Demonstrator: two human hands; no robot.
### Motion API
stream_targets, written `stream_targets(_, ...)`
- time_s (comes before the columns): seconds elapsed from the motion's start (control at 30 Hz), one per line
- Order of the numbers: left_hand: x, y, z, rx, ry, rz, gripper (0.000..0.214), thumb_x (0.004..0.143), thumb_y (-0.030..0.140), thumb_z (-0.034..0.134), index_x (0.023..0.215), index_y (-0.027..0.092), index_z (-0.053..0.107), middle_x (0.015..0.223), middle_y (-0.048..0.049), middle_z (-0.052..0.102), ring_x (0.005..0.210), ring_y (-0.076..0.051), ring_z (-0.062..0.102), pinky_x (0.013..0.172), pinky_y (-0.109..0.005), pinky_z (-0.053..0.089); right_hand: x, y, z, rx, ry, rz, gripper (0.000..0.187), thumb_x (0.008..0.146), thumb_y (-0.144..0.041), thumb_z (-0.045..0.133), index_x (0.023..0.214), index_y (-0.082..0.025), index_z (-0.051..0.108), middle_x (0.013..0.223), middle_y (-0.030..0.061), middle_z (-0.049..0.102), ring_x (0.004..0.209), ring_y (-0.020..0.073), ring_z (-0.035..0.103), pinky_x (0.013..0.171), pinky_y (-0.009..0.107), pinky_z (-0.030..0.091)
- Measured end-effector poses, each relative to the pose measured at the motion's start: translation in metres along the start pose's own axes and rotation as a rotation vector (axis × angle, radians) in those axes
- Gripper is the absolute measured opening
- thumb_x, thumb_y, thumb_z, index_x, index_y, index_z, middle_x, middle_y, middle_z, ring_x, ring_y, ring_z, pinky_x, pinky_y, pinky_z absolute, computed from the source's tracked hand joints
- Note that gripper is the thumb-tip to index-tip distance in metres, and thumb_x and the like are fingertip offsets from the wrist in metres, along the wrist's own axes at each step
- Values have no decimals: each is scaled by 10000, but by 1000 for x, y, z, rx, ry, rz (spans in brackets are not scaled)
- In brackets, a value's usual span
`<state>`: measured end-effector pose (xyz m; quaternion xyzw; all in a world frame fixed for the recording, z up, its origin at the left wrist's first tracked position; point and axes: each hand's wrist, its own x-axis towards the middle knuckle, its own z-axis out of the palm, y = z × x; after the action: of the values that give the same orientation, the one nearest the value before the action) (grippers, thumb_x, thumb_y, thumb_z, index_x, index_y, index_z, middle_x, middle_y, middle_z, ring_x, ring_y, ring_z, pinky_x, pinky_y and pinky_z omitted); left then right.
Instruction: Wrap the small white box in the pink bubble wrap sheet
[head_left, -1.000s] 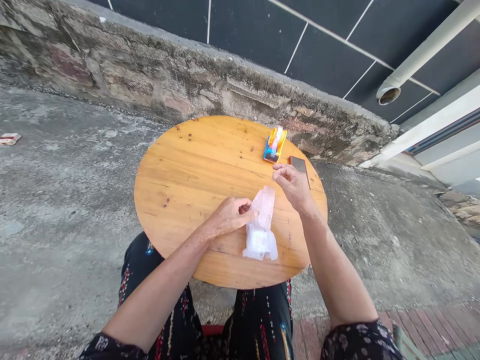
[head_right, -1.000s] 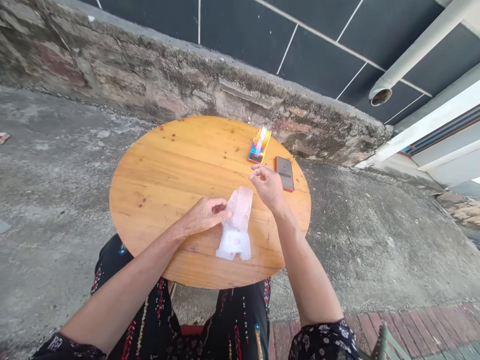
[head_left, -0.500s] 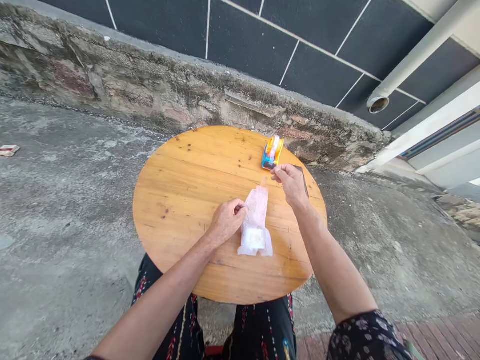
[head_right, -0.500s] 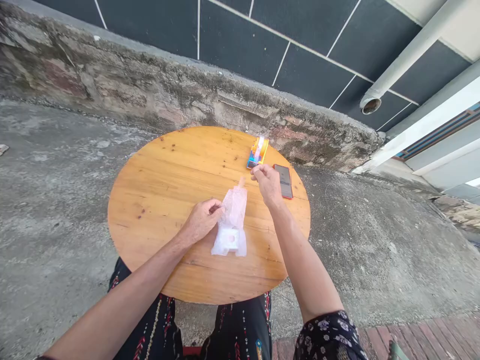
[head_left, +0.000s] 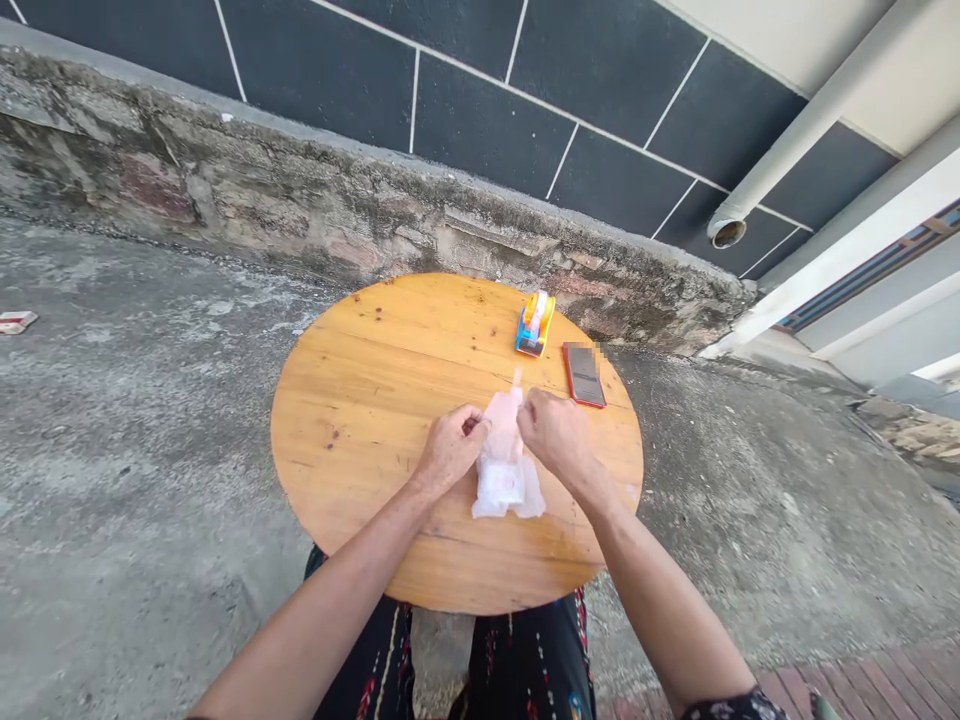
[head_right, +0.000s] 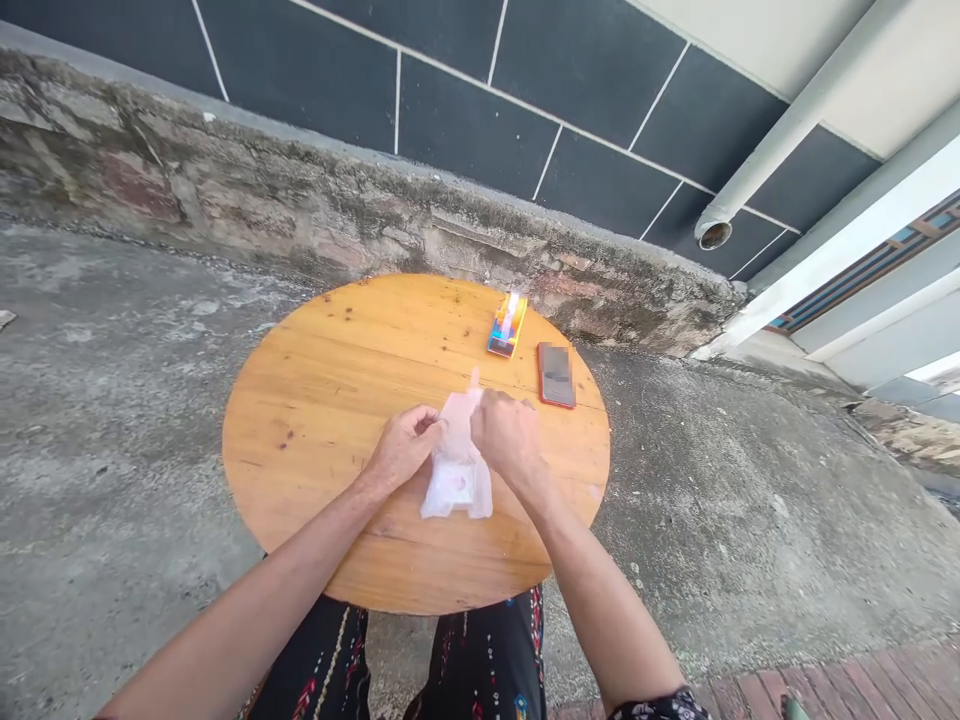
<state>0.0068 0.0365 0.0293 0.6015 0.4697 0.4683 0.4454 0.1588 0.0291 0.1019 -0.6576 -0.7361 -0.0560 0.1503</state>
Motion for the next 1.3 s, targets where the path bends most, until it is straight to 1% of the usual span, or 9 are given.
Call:
stream_targets(0.17,2,-2,-2,-63,35,-52,154,759,276,533,643,179,564,563,45,529,544,-112,495,525,-209,366,-10,40,0,470,-37,135,231,823,-279,435,602,-211,443,565,-13,523,546,143,476,527,266,277)
stream_targets(0.37,4,-9,-3,-47,8,-50,148,747,292,543,656,180,578,558,50,531,531,-108,485,511,-207,356,-21,65,26,936,-36,282,293,811,-399,495,596,-201,501,538,-27,515,548,136,499,581,261,373)
stream_targets(0.57,10,-17,-2,-20,1,-41,172,735,333,561,706,170,609,613,24,602,581,-127,535,546,-218,402,-31,61,42,1092,-30,270,365,819,-481,539,598,-194,505,541,-31,512,534,118,484,556,246,370)
stream_targets(0.73,19,-11,-3,129,-67,-62,177,732,337,551,698,172,606,627,15,601,590,-133,538,570,-235,416,-40,60,61,1165,-27,271,272,744,-420,597,868,-178,598,661,-12,613,559,140,521,513,244,379)
stream_targets(0.93,10,26,-3,592,176,74,249,736,371,589,901,185,609,790,-19,633,721,-162,583,700,-278,450,-44,65,81,1080,115,296,321,764,-383,520,1001,-178,591,611,-22,586,527,148,505,505,250,391)
stream_targets(1.0,2,44,3,775,93,120,255,747,450,588,805,202,614,769,-24,646,736,-181,597,689,-285,438,-45,66,82,1034,133,278,328,767,-366,515,1023,-179,597,616,-19,588,540,151,513,512,250,390)
stream_targets(1.1,-3,68,19,1070,-115,89,365,733,561,576,700,202,633,725,-59,674,751,-235,631,673,-314,431,-47,66,81,961,157,264,319,768,-342,518,1026,-176,606,615,-19,589,552,153,525,532,251,391)
stream_targets(1.2,7,80,36,1286,-308,73,406,712,557,586,752,166,688,782,-134,705,804,-294,658,674,-337,448,-48,66,80,948,161,274,311,776,-342,514,1026,-180,604,625,-17,608,539,154,536,533,256,398)
stream_targets(1.3,20,85,43,1370,-439,54,370,696,464,614,848,141,713,882,-172,715,867,-306,661,689,-332,459,-48,66,82,950,166,273,327,783,-355,506,1044,-185,604,629,-13,616,541,157,545,521,253,403)
